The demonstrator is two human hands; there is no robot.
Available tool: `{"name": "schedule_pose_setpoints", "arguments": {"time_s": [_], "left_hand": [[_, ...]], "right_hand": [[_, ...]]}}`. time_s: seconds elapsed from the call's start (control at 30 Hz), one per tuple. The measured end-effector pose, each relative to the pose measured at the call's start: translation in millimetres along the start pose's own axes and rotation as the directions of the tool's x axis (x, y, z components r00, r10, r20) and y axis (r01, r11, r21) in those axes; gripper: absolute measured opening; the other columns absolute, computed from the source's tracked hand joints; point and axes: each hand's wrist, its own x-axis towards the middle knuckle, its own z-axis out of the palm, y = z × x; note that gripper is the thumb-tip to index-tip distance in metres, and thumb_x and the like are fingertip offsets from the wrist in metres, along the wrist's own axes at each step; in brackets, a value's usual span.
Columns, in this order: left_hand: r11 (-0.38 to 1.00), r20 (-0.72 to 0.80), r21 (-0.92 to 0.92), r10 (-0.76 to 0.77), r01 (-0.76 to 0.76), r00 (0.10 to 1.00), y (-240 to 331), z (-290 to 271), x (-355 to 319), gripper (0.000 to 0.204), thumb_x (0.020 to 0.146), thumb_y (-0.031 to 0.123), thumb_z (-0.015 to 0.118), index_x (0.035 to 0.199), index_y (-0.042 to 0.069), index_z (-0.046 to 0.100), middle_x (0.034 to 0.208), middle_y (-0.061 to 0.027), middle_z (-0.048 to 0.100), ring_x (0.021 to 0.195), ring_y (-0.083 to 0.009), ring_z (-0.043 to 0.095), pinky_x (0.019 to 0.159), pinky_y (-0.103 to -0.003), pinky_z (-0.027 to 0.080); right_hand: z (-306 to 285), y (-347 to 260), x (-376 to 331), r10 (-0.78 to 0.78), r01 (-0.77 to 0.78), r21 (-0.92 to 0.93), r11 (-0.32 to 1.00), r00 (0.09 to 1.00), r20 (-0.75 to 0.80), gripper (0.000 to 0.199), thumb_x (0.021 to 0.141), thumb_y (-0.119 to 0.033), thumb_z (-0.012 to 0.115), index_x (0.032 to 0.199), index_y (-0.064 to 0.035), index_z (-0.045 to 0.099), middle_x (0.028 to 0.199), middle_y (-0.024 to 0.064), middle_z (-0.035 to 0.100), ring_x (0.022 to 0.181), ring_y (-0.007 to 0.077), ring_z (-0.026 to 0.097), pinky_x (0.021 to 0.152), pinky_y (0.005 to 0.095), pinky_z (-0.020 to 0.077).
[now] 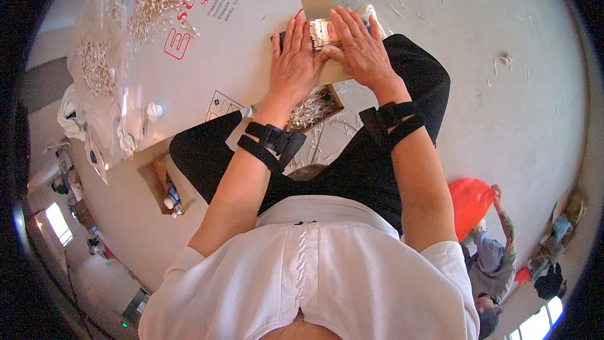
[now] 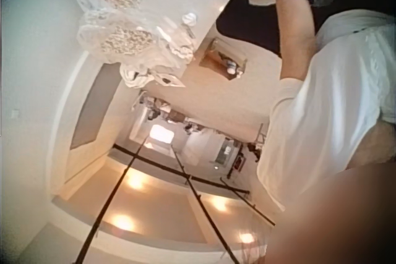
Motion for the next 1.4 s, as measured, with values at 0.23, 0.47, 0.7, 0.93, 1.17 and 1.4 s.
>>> {"name": "schedule_pose_setpoints", "arguments": {"time_s": [0.23, 0.47, 0.7, 0.93, 1.17, 1.4], "left_hand": [[0.999, 0.025, -0.005, 0.032, -0.032, 0.999, -4.3, 0.5, -3.0, 0.073, 0.097, 0.049, 0.045, 0.147, -0.003, 0.031, 0.158, -0.0152, 0.02, 0.146, -0.0293, 0.02, 0.116, -0.054, 0.015], [0.999, -0.027, -0.04, 0.022, -0.023, 0.999, 1.4, 0.1, 2.1, 0.072, 0.096, 0.043, 0.049, 0.148, -0.004, 0.028, 0.157, -0.0169, 0.024, 0.145, -0.0313, 0.023, 0.116, -0.054, 0.016], [0.836, -0.279, -0.548, -0.181, -0.002, 0.943, -9.8, 5.8, 1.4, 0.055, 0.096, 0.014, 0.05, 0.145, -0.001, 0.032, 0.15, -0.0226, 0.033, 0.139, -0.0361, 0.033, 0.115, -0.044, 0.026], [0.481, -0.265, -0.876, -0.445, -0.022, 0.855, 8.0, 10.1, 20.2, 0.046, 0.102, 0.019, 0.043, 0.142, -0.004, 0.038, 0.143, -0.0222, 0.044, 0.134, -0.0302, 0.042, 0.111, -0.04, 0.032], [0.405, -0.216, -0.914, -0.492, 0.002, 0.843, 18.8, 10.3, 25.0, 0.046, 0.103, 0.022, 0.041, 0.14, -0.006, 0.041, 0.14, -0.0231, 0.045, 0.132, -0.0295, 0.043, 0.112, -0.039, 0.031], [0.378, -0.222, -0.926, -0.49, -0.024, 0.843, 25.0, 13.5, 28.1, 0.053, 0.104, 0.03, 0.04, 0.14, -0.008, 0.038, 0.144, -0.0205, 0.041, 0.134, -0.0286, 0.04, 0.114, -0.04, 0.028]], "right_hand": [[-0.7, -1.9, 0.0, -0.007, 0.007, 0.025, 1.0, 1.0, -0.018, 0.073, 0.093, -0.055, 0.047, 0.15, -0.013, 0.03, 0.154, 0.0076, 0.032, 0.143, 0.0244, 0.028, 0.119, 0.0495, 0.012], [-2.2, 1.0, 1.9, -0.037, 0.037, -0.006, 0.999, 0.999, -0.031, 0.071, 0.094, -0.054, 0.047, 0.149, -0.0112, 0.031, 0.153, 0.0078, 0.034, 0.143, 0.0242, 0.029, 0.118, 0.0494, 0.0131], [19.8, 18.0, 1.7, 0.647, -0.211, 0.809, 0.549, 0.721, -0.251, 0.05, 0.09, -0.025, 0.068, 0.132, -0.003, 0.052, 0.13, 0.0119, 0.056, 0.122, 0.0263, 0.051, 0.105, 0.0448, 0.0368], [29.4, 1.3, 20.9, 0.585, 0.089, 0.772, -0.629, 0.708, 0.395, 0.039, 0.088, -0.016, 0.071, 0.121, 0.0001, 0.06, 0.106, 0.0063, 0.065, 0.093, 0.0182, 0.063, 0.083, 0.0347, 0.0529], [20.5, -12.2, 23.3, 0.675, 0.027, 0.852, -0.523, 0.623, 0.395, 0.025, 0.089, -0.016, 0.07, 0.107, 0.0015, 0.069, 0.096, 0.0044, 0.068, 0.081, 0.0155, 0.066, 0.075, 0.0311, 0.0557], [20.5, -14.4, 22.6, 0.688, 0.061, 0.862, -0.504, 0.631, 0.357, 0.028, 0.091, -0.021, 0.067, 0.105, 0.0034, 0.069, 0.094, 0.0055, 0.069, 0.079, 0.0144, 0.065, 0.074, 0.0292, 0.0545]]}}
